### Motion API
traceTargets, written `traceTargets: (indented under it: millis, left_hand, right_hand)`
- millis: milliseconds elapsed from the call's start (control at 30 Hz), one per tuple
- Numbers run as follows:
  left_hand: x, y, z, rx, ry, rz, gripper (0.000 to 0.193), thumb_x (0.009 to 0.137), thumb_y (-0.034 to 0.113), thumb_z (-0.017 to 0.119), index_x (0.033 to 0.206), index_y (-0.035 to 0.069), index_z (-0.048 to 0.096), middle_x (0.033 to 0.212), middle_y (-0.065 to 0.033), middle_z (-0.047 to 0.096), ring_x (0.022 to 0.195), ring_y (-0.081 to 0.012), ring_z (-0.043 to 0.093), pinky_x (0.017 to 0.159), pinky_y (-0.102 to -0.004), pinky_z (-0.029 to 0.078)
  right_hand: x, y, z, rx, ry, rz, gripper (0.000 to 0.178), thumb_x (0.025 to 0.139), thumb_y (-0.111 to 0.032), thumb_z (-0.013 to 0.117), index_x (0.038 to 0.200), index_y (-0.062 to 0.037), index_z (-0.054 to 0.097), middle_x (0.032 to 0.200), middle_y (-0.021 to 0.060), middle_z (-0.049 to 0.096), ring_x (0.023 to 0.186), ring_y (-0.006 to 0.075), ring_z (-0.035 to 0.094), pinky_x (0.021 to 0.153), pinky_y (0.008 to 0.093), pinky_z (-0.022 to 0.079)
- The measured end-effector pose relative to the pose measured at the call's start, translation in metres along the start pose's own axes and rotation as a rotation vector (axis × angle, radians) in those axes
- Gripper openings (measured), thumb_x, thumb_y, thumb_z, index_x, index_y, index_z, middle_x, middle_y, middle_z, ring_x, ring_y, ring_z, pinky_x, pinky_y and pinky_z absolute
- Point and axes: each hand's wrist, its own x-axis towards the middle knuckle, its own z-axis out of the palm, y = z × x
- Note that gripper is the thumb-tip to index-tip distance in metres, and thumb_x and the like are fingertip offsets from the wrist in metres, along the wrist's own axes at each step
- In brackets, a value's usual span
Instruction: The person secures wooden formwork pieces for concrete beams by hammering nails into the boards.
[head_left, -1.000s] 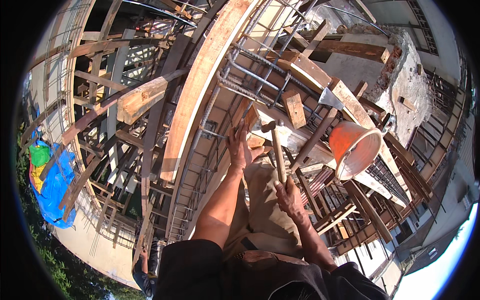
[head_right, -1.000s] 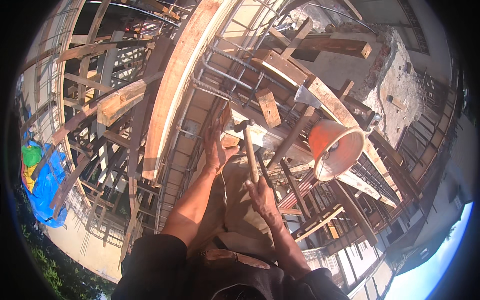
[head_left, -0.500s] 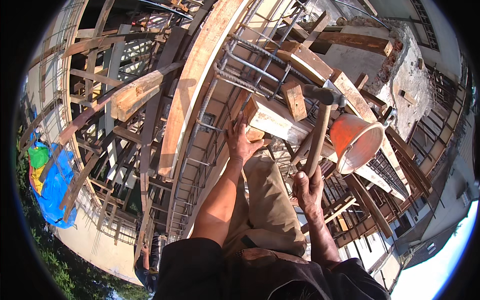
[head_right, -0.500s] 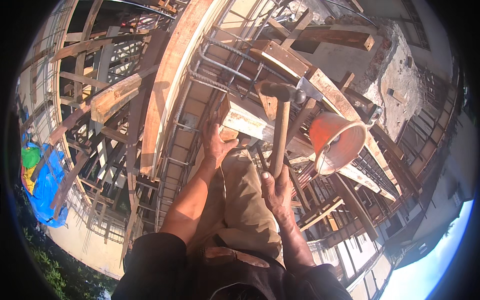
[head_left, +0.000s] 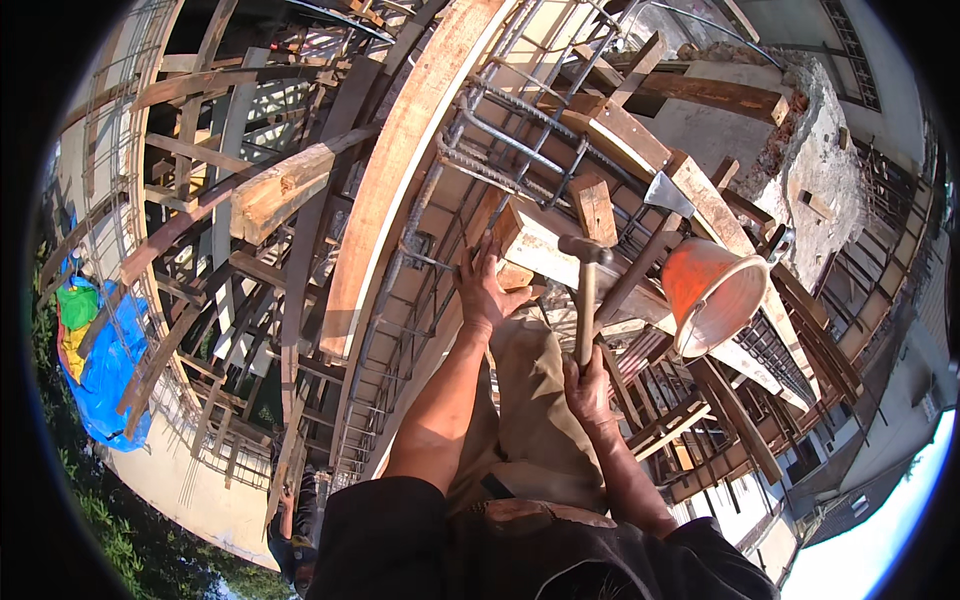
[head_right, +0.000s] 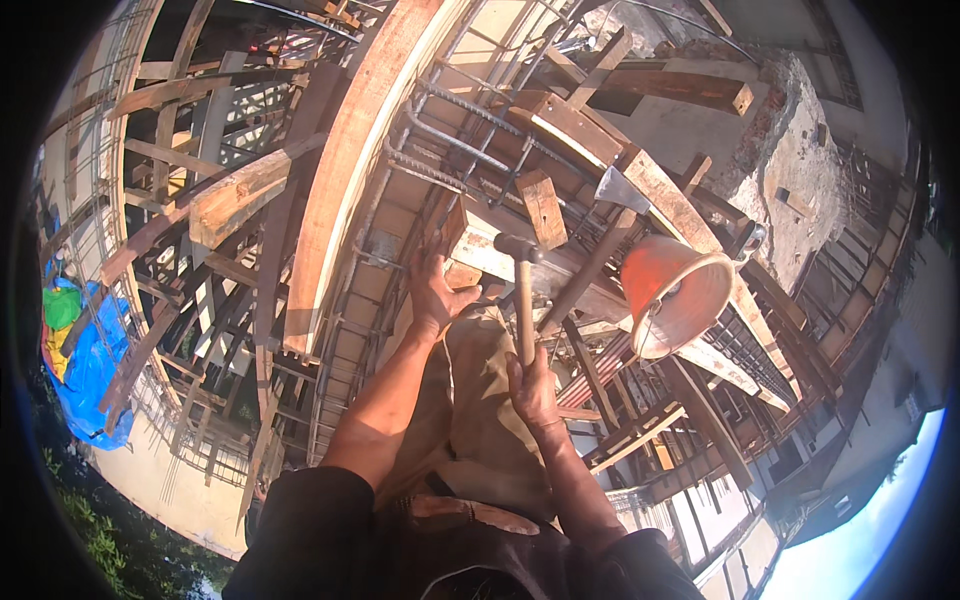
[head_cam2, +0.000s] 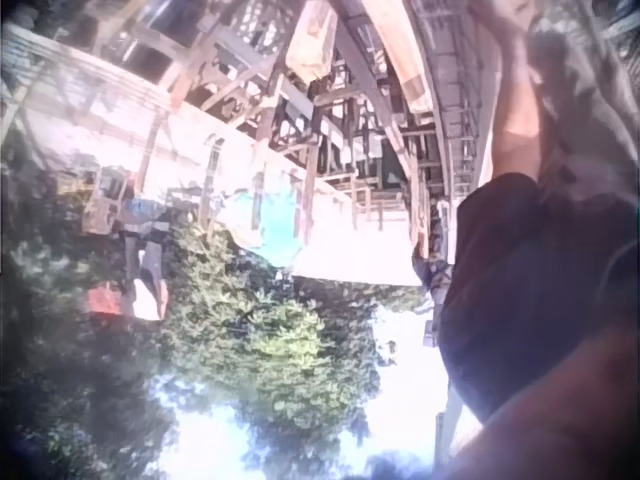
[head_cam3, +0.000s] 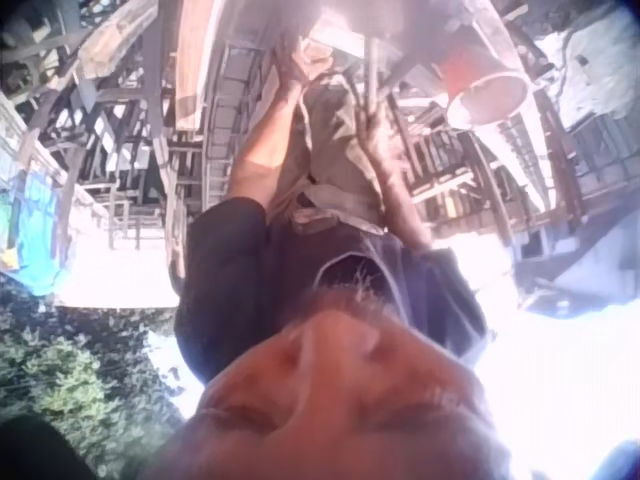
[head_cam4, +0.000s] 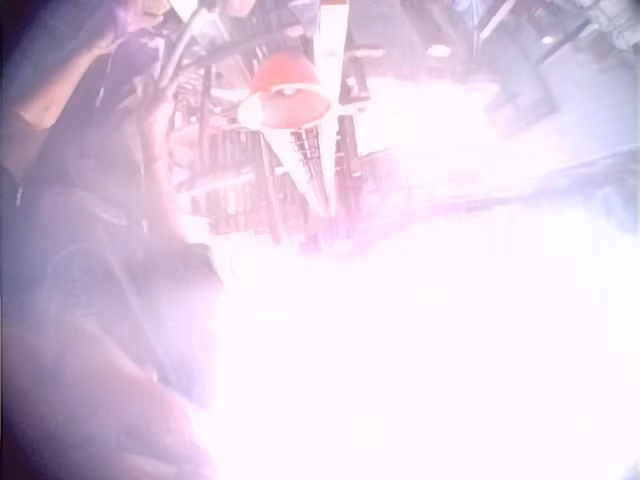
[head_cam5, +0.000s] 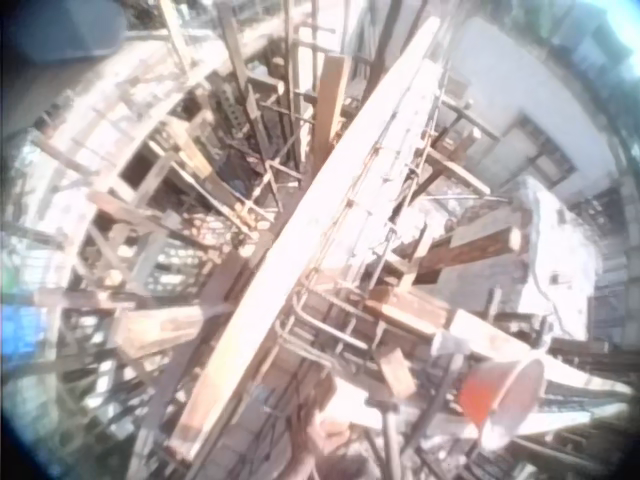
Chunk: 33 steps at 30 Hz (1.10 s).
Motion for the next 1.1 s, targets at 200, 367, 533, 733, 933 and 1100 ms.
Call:
traceTargets:
  millis: [200,367,533,733,933,1100]
  left_hand:
    - [0.003,-0.01,-0.002,0.029,0.019,-0.035,0.104,0.06,0.041,0.09,0.148,0.011,0.043,0.16,-0.0039,0.035,0.143,-0.0386,0.032,0.109,-0.0645,0.029]
    - [-0.011,0.003,0.006,-0.035,0.004,0.036,0.106,0.058,0.04,0.091,0.148,0.012,0.043,0.161,-0.0019,0.034,0.143,-0.039,0.032,0.109,-0.064,0.029]
    - [-0.006,-0.014,-0.009,0.005,0.039,-0.008,0.106,0.058,0.044,0.091,0.148,0.011,0.043,0.161,-0.0043,0.034,0.143,-0.0392,0.031,0.108,-0.0662,0.029]
    - [-0.015,0.017,-0.058,-0.194,-0.119,0.082,0.098,0.069,0.045,0.086,0.146,0.003,0.042,0.156,-0.0172,0.036,0.139,-0.0386,0.037,0.111,-0.0565,0.034]
    - [-0.054,0.092,-0.091,-1.234,-0.254,-0.268,0.032,0.096,0.02,0.067,0.117,0.002,0.052,0.09,-0.0098,0.067,0.085,-0.0218,0.065,0.085,-0.0393,0.054]
    - [-0.021,0.072,-0.113,-1.124,-0.025,-0.371,0.013,0.095,0.015,0.062,0.097,0.006,0.053,0.065,-0.0012,0.053,0.048,-0.0094,0.05,0.051,-0.0256,0.048]
  right_hand:
    - [0.007,-0.078,-0.023,-0.056,-0.057,0.115,0.043,0.098,-0.034,0.064,0.113,0.0039,0.049,0.072,0.0239,0.064,0.067,0.0393,0.068,0.059,0.0458,0.05]
    - [0.0,0.003,-0.001,-0.385,-0.164,0.126,0.044,0.095,-0.035,0.066,0.113,0.0033,0.051,0.078,0.0266,0.065,0.074,0.0486,0.066,0.062,0.0473,0.051]
    - [0.006,-0.043,-0.018,-0.266,-0.102,0.114,0.044,0.097,-0.038,0.065,0.114,0.0004,0.053,0.079,0.0252,0.067,0.078,0.0442,0.069,0.067,0.0482,0.052]
    - [0.006,-0.066,-0.031,-0.247,0.003,-0.096,0.035,0.095,-0.028,0.066,0.116,-0.0026,0.053,0.075,0.0237,0.065,0.07,0.044,0.067,0.06,0.0499,0.051]
    - [-0.011,-0.055,-0.001,-0.142,-0.351,-0.107,0.052,0.094,-0.042,0.067,0.126,-0.0031,0.055,0.103,0.0248,0.061,0.103,0.0413,0.061,0.084,0.0507,0.048]
    - [0.066,0.003,-0.013,-0.323,0.549,0.063,0.072,0.092,-0.043,0.07,0.136,0.0069,0.044,0.122,0.0312,0.055,0.116,0.0383,0.058,0.094,0.0454,0.049]
